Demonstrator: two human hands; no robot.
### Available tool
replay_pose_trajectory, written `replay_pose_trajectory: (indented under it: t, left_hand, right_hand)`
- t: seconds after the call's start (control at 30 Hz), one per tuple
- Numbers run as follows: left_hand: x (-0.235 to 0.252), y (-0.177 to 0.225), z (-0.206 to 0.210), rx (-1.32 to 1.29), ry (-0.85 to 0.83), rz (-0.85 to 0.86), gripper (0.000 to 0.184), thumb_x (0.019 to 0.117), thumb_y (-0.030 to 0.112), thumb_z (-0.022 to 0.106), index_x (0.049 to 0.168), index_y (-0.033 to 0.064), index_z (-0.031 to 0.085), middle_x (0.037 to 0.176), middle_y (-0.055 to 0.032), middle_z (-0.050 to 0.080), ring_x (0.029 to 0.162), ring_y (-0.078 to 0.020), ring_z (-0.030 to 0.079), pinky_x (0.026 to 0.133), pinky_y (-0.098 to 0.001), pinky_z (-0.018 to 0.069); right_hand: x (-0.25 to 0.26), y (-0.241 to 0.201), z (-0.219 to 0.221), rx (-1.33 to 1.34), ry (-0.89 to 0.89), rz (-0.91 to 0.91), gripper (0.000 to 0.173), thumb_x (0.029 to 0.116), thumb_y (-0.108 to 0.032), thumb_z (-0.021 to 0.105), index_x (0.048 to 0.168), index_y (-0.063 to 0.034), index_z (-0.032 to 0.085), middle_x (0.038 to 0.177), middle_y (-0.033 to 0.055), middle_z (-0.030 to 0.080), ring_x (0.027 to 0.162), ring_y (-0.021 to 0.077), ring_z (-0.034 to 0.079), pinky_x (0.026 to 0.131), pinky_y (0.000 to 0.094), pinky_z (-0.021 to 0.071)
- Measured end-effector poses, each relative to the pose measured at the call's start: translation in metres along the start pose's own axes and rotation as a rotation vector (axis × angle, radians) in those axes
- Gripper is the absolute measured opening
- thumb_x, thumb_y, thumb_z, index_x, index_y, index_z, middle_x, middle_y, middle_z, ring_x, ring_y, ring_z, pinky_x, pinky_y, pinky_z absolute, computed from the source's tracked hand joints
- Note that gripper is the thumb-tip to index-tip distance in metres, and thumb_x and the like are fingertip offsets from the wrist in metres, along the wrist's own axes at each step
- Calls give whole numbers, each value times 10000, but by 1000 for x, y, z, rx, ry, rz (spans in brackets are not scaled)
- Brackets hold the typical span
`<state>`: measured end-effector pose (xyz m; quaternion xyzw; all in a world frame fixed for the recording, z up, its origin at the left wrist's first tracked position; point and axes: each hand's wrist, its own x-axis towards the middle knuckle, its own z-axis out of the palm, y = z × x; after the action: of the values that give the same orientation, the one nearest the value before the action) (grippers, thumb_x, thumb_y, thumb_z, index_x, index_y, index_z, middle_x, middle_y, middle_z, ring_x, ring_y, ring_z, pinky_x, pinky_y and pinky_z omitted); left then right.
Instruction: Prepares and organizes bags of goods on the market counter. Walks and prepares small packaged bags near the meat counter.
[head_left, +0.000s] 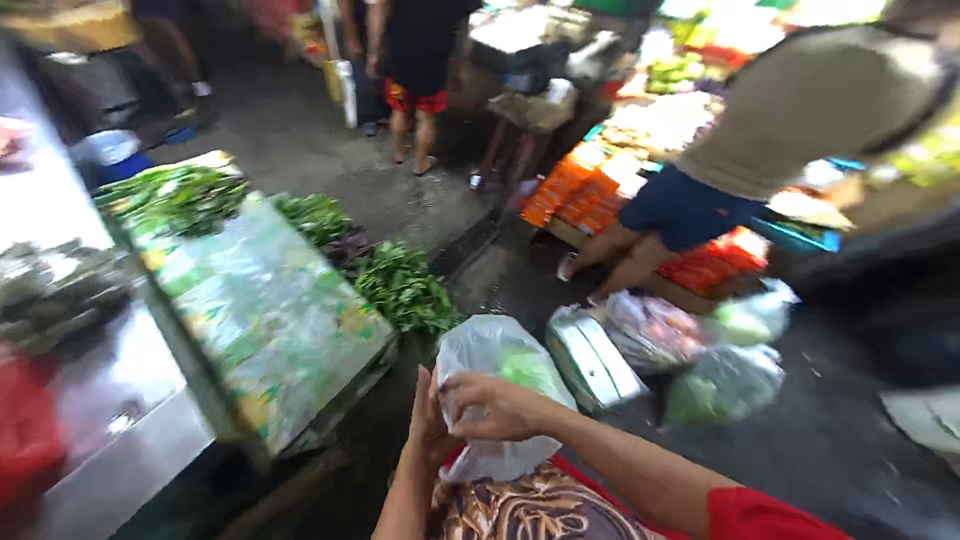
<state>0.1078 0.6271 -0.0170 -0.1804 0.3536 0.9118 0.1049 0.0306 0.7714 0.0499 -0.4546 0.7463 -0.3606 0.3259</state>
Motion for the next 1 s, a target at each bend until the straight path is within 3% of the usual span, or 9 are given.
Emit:
replay_pose_trajectory:
  t: [0.07,0.17,0.27,0.37,0.57,0.63,0.77,0.9,1.0]
  left_hand:
    - [14,-21,32,56,42,-125,442,1104,387,296,1250,78,577,943,-28,747,854,-119,722,774,-333,615]
    - [52,-56,67,179,109,-194,167,1037,111,494,1150,24,580,799,-43,719,698,-111,704,649,-300,612]
    - [102,-85,96,211,119,-116,247,1023,79,383,1013,65,630,781,-10,731,696,-77,707,649,-277,617]
    - [148,-99,139,650,165,56,196,1013,31,426,1002,-12,617,824,-7,664,762,-23,645,732,-235,565]
    - [220,-123,242,853,44,-265,207,1049,63,439,1045,-37,620,798,9,658,727,6,631,708,-207,556]
    - [237,-130,271,783,3,-400,207,1074,75,402,1030,16,596,747,33,659,682,-1,650,661,-208,573]
    - [283,-139,287,756,-158,-482,295,1077,99,381,1005,31,659,769,-24,731,710,-82,712,690,-279,620]
    - [351,-135,268,942,-246,-363,294,1019,109,550,1275,-8,634,1080,-144,735,942,-197,724,855,-399,613]
    - [406,-122,258,977,-295,-369,622,979,79,612,1555,56,379,1394,-181,596,1153,-230,662,959,-422,574]
  right_hand:
    - [-34,19,-14,-28,-99,31,259,952,-219,718,1001,35,741,1199,232,683,1202,371,615,1064,533,463]
    - [-90,45,-33,-17,77,-34,194,937,-160,738,965,31,726,1172,189,692,1147,314,650,1024,456,514]
    - [-138,78,-69,-101,353,97,365,857,-216,830,1174,-85,705,1450,170,559,1397,356,487,1163,534,409]
    - [-177,131,-124,-62,321,405,1153,682,-316,958,1631,-260,306,1717,210,91,1552,522,80,1141,822,135]
    - [-230,215,-186,52,310,390,1327,630,-214,992,1668,-274,168,1721,199,-94,1549,510,125,1164,652,346]
    - [-236,236,-201,83,258,372,1212,681,-185,967,1651,-277,247,1721,214,-26,1471,532,313,1073,651,441]
    - [-238,289,-219,120,311,411,722,786,-89,857,1442,-144,560,1452,235,530,1225,433,601,986,621,511]
    - [-225,331,-244,161,515,572,508,846,-114,790,1324,-71,625,1291,228,621,1174,402,621,984,593,514]
    - [-203,349,-286,248,727,625,532,817,-65,789,1322,-42,622,1262,233,630,1175,381,624,1014,549,512]
